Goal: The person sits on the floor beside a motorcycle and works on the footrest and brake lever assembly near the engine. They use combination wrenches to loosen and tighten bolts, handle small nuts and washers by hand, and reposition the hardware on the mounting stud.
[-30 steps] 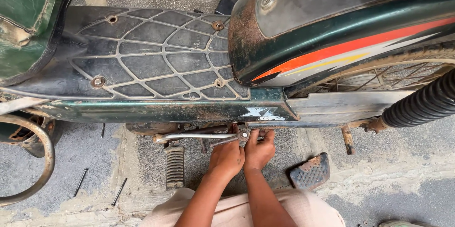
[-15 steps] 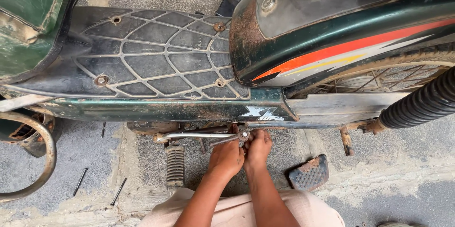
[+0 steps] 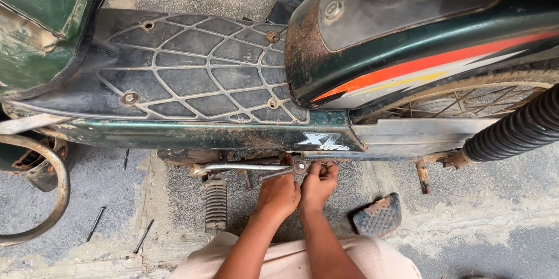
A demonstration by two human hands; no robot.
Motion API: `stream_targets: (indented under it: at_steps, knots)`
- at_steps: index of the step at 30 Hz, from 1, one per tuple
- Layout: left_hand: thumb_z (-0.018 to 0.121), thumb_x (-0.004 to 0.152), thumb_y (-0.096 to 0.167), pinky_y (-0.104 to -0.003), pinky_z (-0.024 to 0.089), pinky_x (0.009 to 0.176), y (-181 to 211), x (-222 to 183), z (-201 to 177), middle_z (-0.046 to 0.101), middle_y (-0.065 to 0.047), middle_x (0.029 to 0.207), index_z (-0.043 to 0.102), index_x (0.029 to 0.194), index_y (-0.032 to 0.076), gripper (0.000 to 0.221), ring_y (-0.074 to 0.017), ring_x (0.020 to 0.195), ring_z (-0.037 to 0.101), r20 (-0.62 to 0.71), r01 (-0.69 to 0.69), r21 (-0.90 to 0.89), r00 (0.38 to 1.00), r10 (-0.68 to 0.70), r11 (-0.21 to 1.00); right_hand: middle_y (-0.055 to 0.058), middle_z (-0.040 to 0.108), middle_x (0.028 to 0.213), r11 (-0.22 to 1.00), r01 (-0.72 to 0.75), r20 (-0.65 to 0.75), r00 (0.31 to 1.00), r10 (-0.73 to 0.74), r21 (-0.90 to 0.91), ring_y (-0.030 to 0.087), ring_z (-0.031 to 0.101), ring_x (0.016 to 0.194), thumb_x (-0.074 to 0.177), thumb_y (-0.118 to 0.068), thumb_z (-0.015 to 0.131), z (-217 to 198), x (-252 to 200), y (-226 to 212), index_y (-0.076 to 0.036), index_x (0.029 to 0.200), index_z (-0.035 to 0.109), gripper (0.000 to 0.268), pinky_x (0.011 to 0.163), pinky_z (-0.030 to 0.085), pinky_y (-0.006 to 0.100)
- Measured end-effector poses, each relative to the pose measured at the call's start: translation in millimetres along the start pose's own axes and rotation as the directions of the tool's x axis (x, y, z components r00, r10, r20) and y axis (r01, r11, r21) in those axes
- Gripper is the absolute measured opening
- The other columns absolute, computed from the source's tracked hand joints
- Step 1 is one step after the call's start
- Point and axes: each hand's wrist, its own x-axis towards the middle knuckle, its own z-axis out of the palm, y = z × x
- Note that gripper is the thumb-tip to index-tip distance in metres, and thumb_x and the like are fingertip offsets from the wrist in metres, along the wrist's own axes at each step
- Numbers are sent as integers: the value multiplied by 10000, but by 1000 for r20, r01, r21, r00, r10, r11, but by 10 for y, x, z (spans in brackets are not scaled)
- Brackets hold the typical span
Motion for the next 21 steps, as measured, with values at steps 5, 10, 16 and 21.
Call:
stream_targets:
  at_steps: [5,10,16,21]
  knots:
    - [546,962,222,-473,526,1002,41,-38,-69,657,-244,1222,350,1514,42,614,-420,1102,666,18,26,4,999,-26,1000,17,626,742,997,69,8,998,-69,-35,85,535,639,940,-49,690,17,5,26,-14,997,582,127,570,440,266]
    - [539,972,226,-470,526,1007,-12,25,14,642,-244,1270,268,1575,52,683,-416,1119,664,21,14,20,1000,-14,1000,40,698,767,977,149,-21,988,-154,-152,93,609,670,925,-75,714,21,-35,-75,-4,961,606,135,615,510,278]
    - [532,964,205,-467,519,1014,5,-20,-31,647,-261,1249,202,1599,43,734,-419,1113,664,4,-4,8,1000,4,1000,59,706,721,947,141,-49,986,-161,-288,109,609,608,939,-132,715,50,-53,-120,-8,952,635,148,568,501,301]
    - [534,979,220,-460,540,999,14,-23,-26,680,-250,1195,403,1466,13,545,-399,1088,684,41,28,7,999,-28,1000,17,594,666,995,-77,15,997,76,58,82,485,516,986,-142,640,76,-70,-250,-21,896,604,155,430,387,284]
